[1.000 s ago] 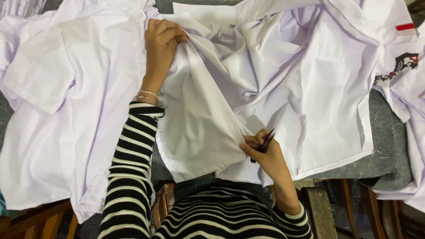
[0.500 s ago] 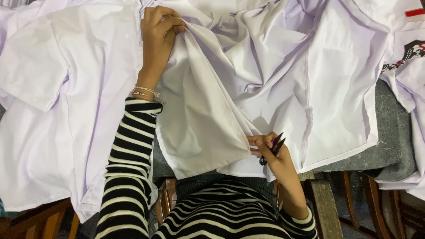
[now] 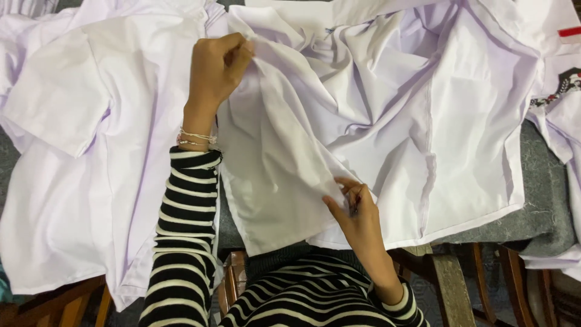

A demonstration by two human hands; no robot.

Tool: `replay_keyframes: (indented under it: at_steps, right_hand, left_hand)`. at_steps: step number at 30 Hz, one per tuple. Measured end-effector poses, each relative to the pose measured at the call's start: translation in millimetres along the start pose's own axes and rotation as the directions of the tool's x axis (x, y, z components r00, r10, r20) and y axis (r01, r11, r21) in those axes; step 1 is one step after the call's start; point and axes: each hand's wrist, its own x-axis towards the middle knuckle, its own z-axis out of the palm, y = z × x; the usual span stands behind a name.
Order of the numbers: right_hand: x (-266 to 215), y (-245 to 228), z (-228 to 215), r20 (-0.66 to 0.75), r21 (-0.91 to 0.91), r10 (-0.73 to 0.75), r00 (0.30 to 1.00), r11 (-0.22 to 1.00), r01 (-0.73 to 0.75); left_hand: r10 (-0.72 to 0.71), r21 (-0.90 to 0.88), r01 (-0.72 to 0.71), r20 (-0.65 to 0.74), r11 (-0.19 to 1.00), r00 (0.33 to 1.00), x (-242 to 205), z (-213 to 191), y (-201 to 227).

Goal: The person uses a seam ripper to trim loose threads from the hem and seams of a white shirt. They hold the shirt open with one hand while carefully cutting the threads with the other, then fold the shirt and place it on a pile.

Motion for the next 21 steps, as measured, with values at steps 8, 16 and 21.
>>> replay_keyframes:
  at_steps: [8,16,21]
  right_hand:
    - [-17,-46,6,0.346,0.005,-0.428,0.835,0.891,0.455]
    - [-14,-46,22,0.544,0.103,-0.442,0.714,0.879,0.465]
    - [-14,-41,28,0.55,0.161,-0.413,0.726,0.905,0.393]
  left_hand:
    - [-0.401,-0.334,0.46,0.232,0.823,0.886,7,-8,13]
    - [-0.468,-0.422,0.547,0.282,0.723,0.837,9,-5,8]
    - [-0.492,-0.44,0.578,0.303,0.688,0.816,11,-7,14]
